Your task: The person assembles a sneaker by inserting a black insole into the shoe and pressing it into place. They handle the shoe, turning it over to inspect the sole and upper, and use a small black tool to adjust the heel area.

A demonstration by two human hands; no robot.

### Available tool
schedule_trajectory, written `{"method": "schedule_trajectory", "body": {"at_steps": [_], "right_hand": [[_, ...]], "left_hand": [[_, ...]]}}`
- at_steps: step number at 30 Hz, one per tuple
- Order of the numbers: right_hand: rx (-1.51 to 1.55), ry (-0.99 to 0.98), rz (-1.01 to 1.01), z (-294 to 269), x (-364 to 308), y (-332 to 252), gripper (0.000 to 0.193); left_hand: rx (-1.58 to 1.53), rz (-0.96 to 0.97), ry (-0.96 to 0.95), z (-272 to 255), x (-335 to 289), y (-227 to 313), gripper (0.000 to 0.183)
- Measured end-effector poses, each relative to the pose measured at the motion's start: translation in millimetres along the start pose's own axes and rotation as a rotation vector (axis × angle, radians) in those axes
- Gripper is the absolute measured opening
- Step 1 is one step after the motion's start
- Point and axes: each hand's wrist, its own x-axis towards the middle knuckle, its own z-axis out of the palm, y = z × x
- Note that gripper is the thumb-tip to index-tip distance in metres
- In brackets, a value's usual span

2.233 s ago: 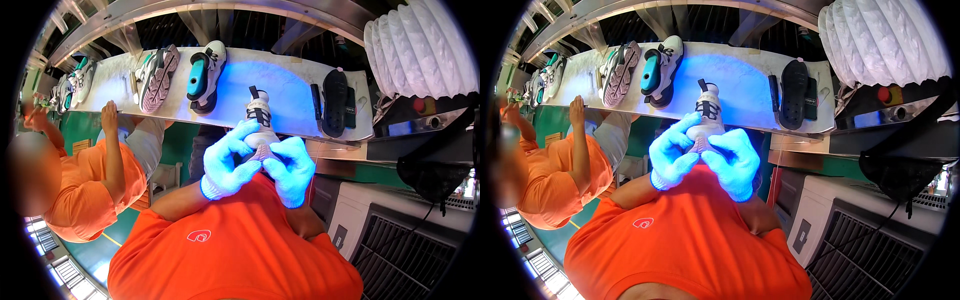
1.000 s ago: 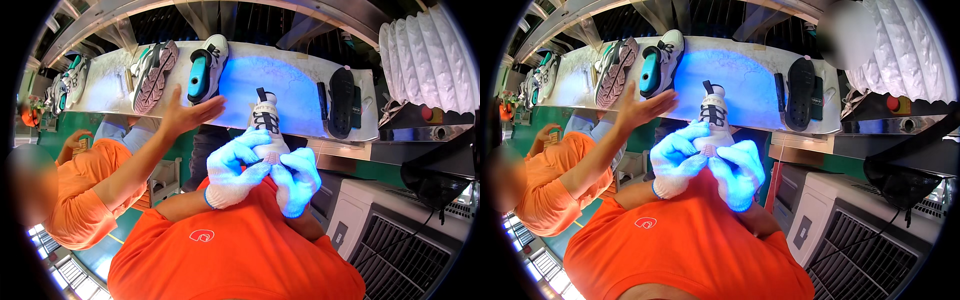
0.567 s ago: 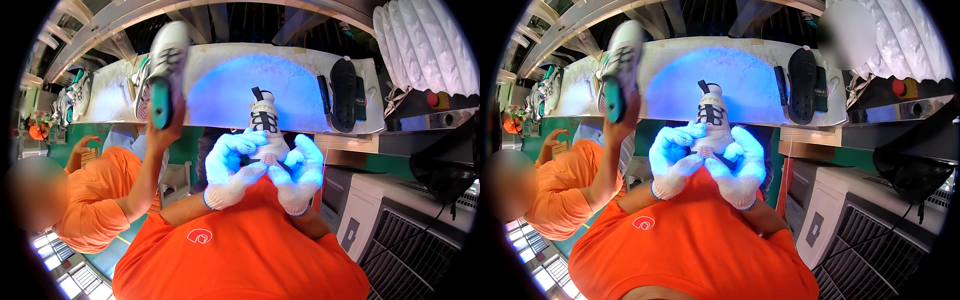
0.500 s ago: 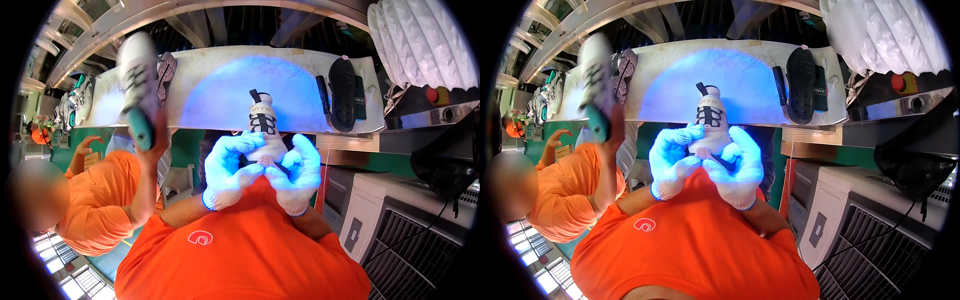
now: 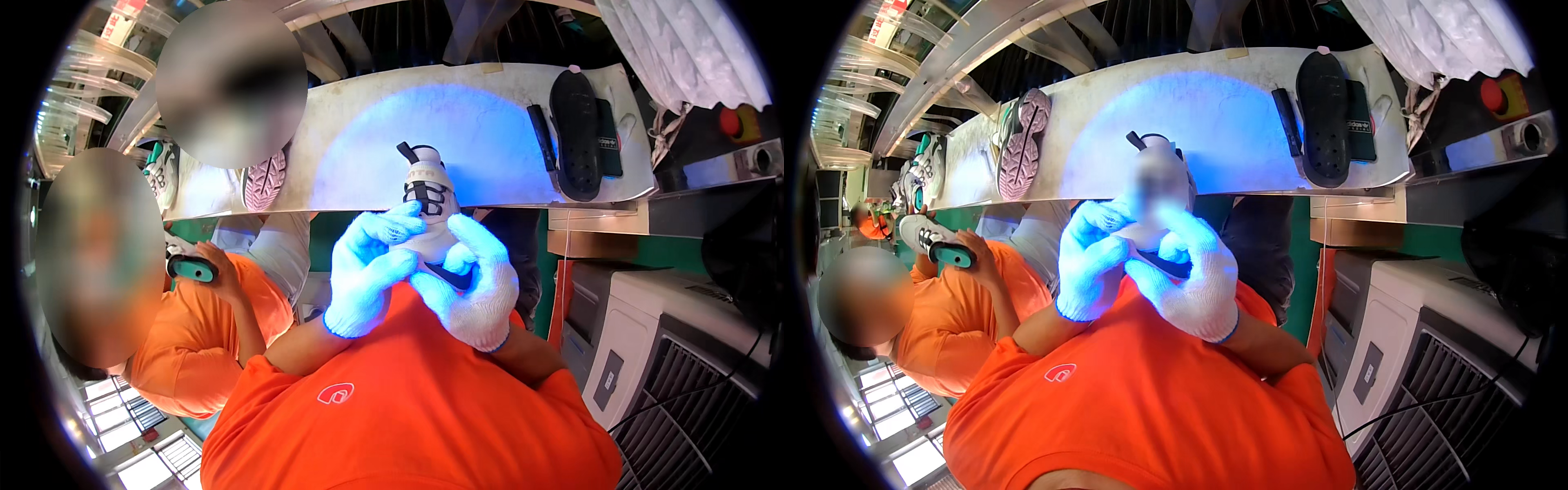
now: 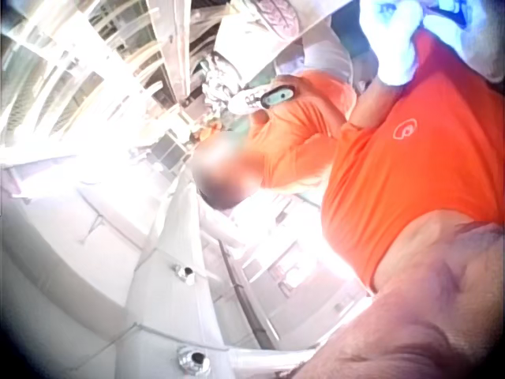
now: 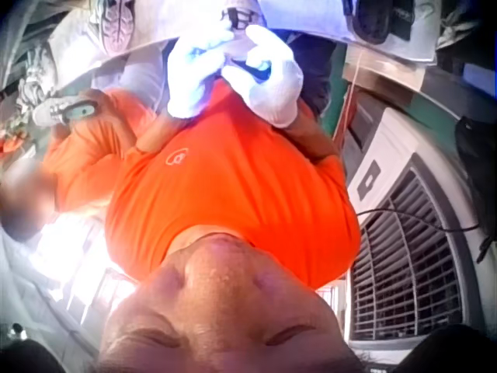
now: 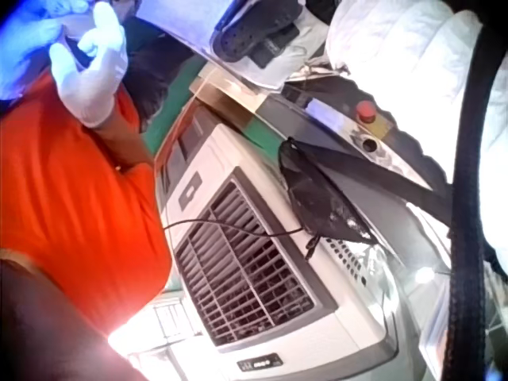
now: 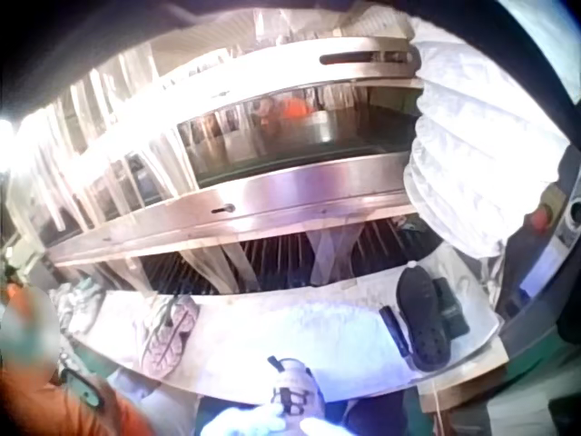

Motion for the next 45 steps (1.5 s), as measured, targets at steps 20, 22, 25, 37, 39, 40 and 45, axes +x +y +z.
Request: {"method": "schedule_trajectory", "body": {"at_steps": [20, 22, 25, 37, 39, 40, 45], "right_hand": [[-0.051, 0.076, 0.192, 2, -24, 3, 0.075], [-0.002, 0.115, 0.15, -5, -32, 23, 0.076], [-0.071, 0.173, 0.065, -17, -32, 46, 0.077], [-0.082, -0.064, 0.252, 33, -18, -17, 0.082], [-0.077, -0.097, 0.198, 42, -7, -24, 0.077], [-0.089, -0.082, 0.181, 43, -3, -27, 0.075], [-0.104, -0.023, 0.042, 27, 8, -19, 0.079]], "left_hand": [[0.188, -0.005, -0.069, 11, 1, -2, 0.022], [0.205, -0.02, -0.096, 12, -2, 8, 0.022], [0.261, -0.061, -0.141, 8, 5, 10, 0.02], [-0.009, -0.042, -0.128, -44, 6, 11, 0.026], [-0.073, 0.021, -0.2, -66, 4, 3, 0.041], [-0.182, 0.043, -0.261, -67, 9, -2, 0.054], [0.023, 0.066, -0.321, -63, 27, -2, 0.059]]}}
